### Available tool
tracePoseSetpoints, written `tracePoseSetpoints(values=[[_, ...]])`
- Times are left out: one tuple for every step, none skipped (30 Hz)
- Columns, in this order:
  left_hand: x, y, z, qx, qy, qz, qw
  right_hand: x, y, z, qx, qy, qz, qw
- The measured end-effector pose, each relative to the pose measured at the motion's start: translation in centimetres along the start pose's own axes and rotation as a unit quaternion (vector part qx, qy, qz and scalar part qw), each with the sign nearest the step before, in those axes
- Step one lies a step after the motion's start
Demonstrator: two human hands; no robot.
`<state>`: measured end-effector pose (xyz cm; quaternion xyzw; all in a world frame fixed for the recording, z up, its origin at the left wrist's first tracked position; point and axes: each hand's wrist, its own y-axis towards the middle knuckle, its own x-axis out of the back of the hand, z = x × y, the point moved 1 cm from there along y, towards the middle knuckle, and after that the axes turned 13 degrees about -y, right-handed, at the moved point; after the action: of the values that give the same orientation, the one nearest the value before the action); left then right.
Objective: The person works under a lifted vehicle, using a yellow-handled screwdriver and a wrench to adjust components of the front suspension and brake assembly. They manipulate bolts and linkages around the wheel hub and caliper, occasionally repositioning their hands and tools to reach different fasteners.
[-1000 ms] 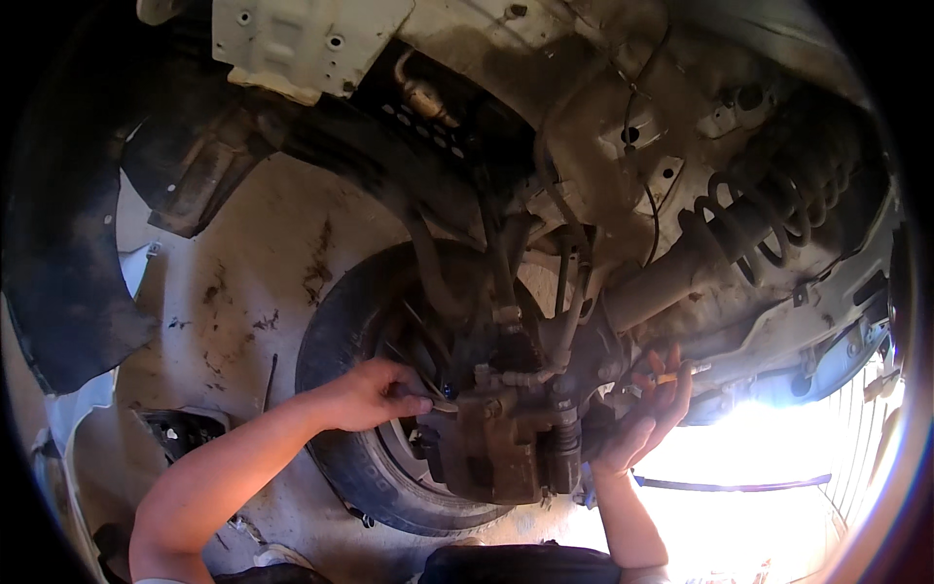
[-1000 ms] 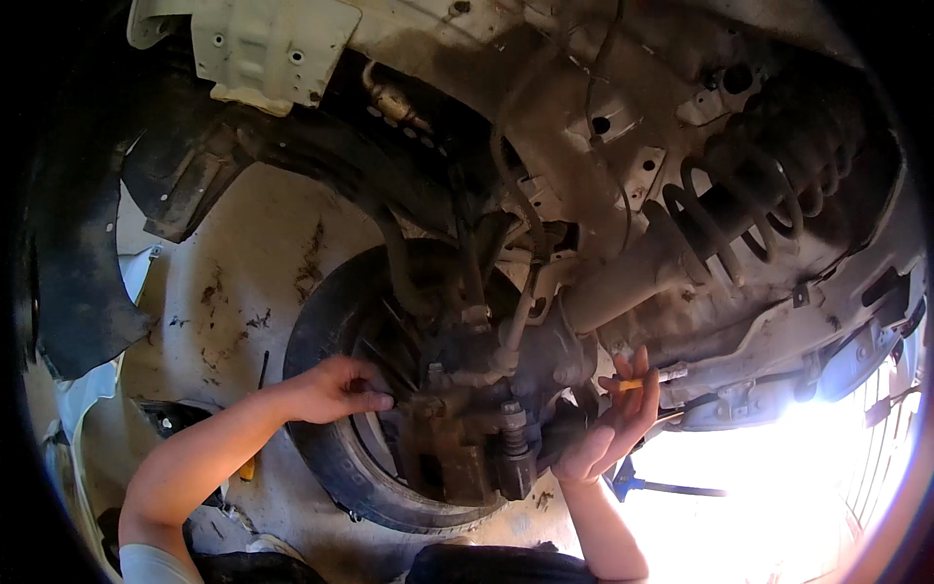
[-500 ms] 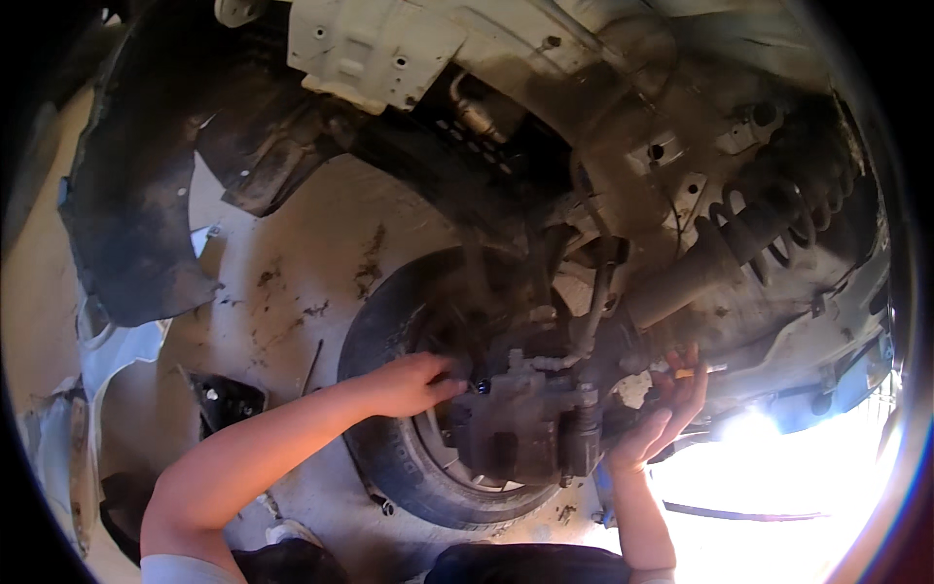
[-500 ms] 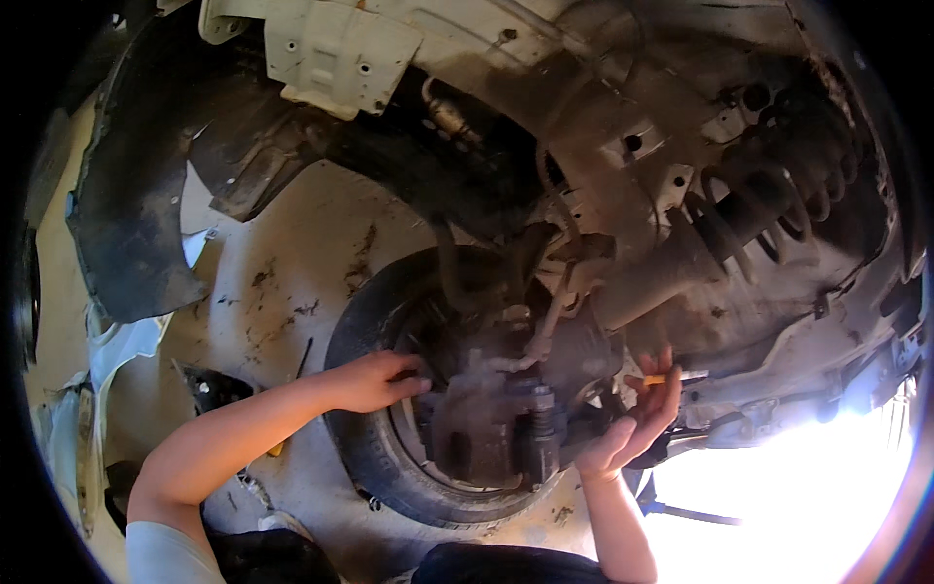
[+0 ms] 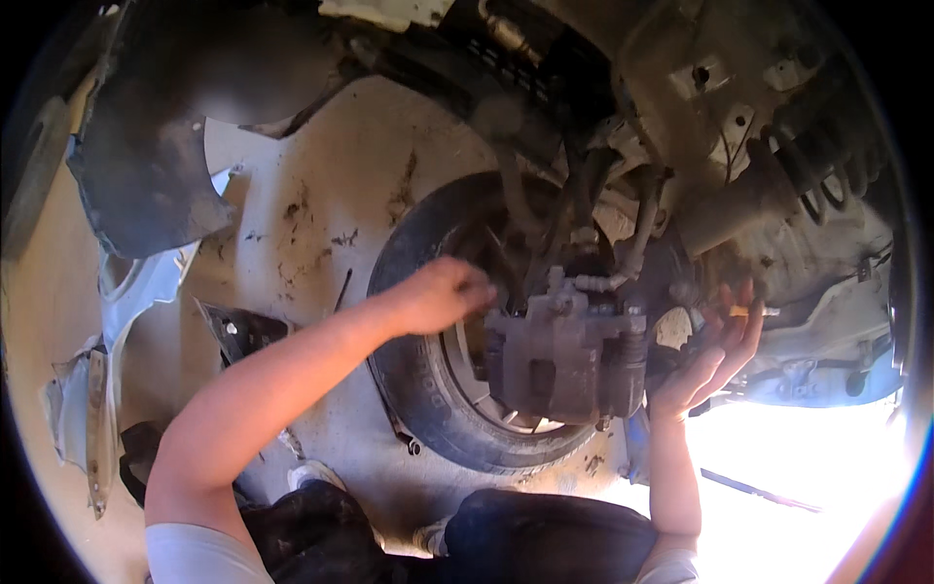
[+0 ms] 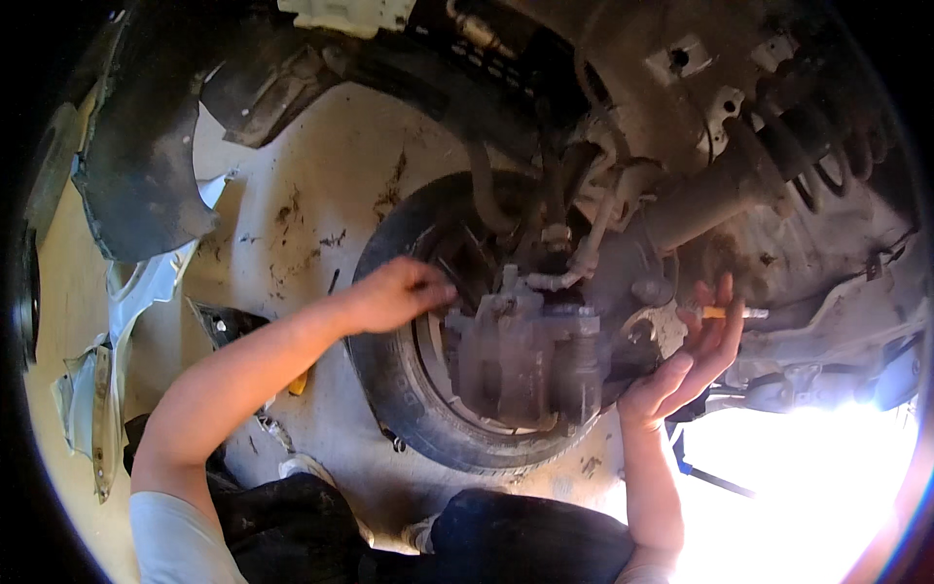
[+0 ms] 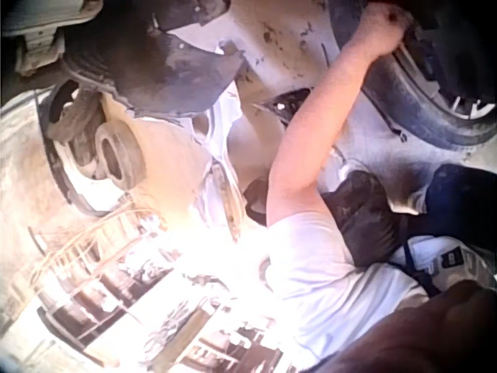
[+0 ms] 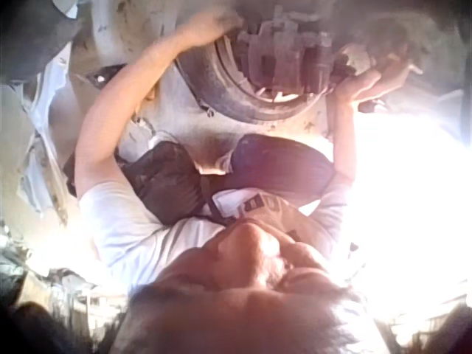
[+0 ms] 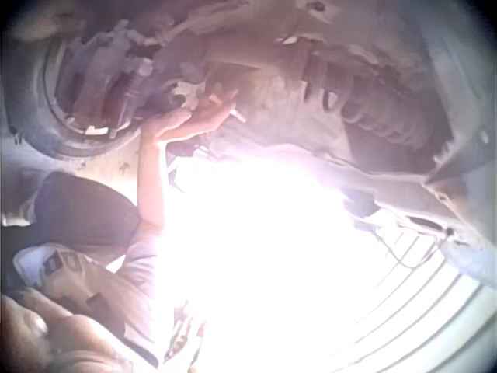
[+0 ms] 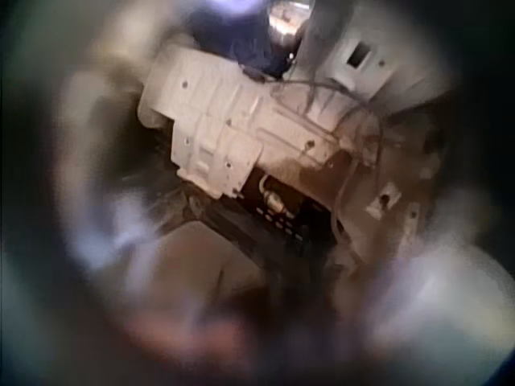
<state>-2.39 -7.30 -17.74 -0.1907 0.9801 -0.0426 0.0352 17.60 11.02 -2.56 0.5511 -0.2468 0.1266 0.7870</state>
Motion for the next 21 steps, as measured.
tracePoseSetpoints(values=[[0.4, 0.3, 0.4, 0.008, -0.037, -0.001, 0.999, -0.3, 0.1, 0.2, -0.01, -0.009, -0.008, 1.0], [1.0, 0.5, 0.4, 0.01, -0.07, -0.004, 0.997, -0.3, 0.2, 0.1, -0.003, -0.01, -0.008, 1.0], [1.2, 0.3, 0.4, -0.033, -0.061, -0.008, 0.998, -0.3, 0.2, 0.0, 0.005, -0.011, -0.008, 1.0], [1.1, 0.3, 0.2, -0.03, -0.045, 0.003, 0.999, -0.3, 0.2, -0.1, 0.014, -0.011, -0.008, 1.0], [1.2, 0.2, -0.2, -0.028, -0.028, 0.012, 0.999, -0.3, 0.2, 0.0, 0.003, -0.011, -0.009, 1.0], [1.2, 0.2, -0.6, -0.026, -0.012, 0.022, 0.999, -0.3, 0.4, 0.3, -0.007, -0.012, -0.01, 1.0], [1.1, 0.2, -0.8, -0.021, 0.001, 0.039, 0.999, -0.4, 0.4, 0.4, -0.017, -0.012, -0.011, 1.0], [0.9, 0.2, -1.0, -0.015, 0.014, 0.055, 0.998, -0.4, 0.3, 0.2, -0.015, -0.012, -0.014, 1.0], [0.8, 0.2, -1.1, -0.01, 0.026, 0.071, 0.997, -0.4, 0.3, 0.0, -0.012, -0.011, -0.016, 1.0], [0.9, 0.4, -1.0, -0.013, 0.037, 0.076, 0.996, -0.4, 0.4, 0.2, -0.018, -0.016, -0.016, 1.0], [1.1, 0.7, -0.9, -0.015, 0.048, 0.081, 0.995, -0.5, 0.4, 0.3, -0.023, -0.021, -0.016, 0.999], [1.3, 0.8, -0.7, -0.018, 0.059, 0.085, 0.994, -0.5, 0.7, 1.0, -0.037, -0.032, -0.013, 0.999], [1.3, 0.9, -0.7, -0.027, 0.036, 0.071, 0.996, -0.5, 0.7, 1.2, -0.04, -0.038, -0.014, 0.998], [1.2, 1.0, -0.6, -0.037, 0.014, 0.057, 0.998, -0.5, 0.7, 1.3, -0.044, -0.044, -0.016, 0.998], [1.2, 1.1, -0.4, -0.047, -0.009, 0.042, 0.998, -0.5, 0.6, 0.9, -0.037, -0.047, -0.021, 0.998], [1.2, 1.2, 0.0, -0.056, -0.023, 0.048, 0.997, -0.4, 0.5, 0.3, -0.021, -0.045, -0.022, 0.999], [1.2, 1.3, 0.3, -0.064, -0.035, 0.053, 0.996, -0.3, 0.5, -0.3, -0.006, -0.042, -0.022, 0.999], [1.3, 1.4, 0.5, -0.073, -0.047, 0.057, 0.995, 0.0, 0.5, -1.0, 0.017, -0.035, -0.018, 0.999], [1.2, 1.3, 0.7, -0.064, -0.048, 0.075, 0.994, -0.1, 0.5, -1.1, 0.017, -0.038, -0.019, 0.999], [0.9, 1.3, 0.6, -0.056, -0.049, 0.094, 0.993, -0.1, 0.5, -1.3, 0.016, -0.042, -0.02, 0.999], [0.8, 1.3, 0.5, -0.048, -0.051, 0.113, 0.991, -0.2, 0.6, -1.0, -0.007, -0.056, -0.028, 0.998]])
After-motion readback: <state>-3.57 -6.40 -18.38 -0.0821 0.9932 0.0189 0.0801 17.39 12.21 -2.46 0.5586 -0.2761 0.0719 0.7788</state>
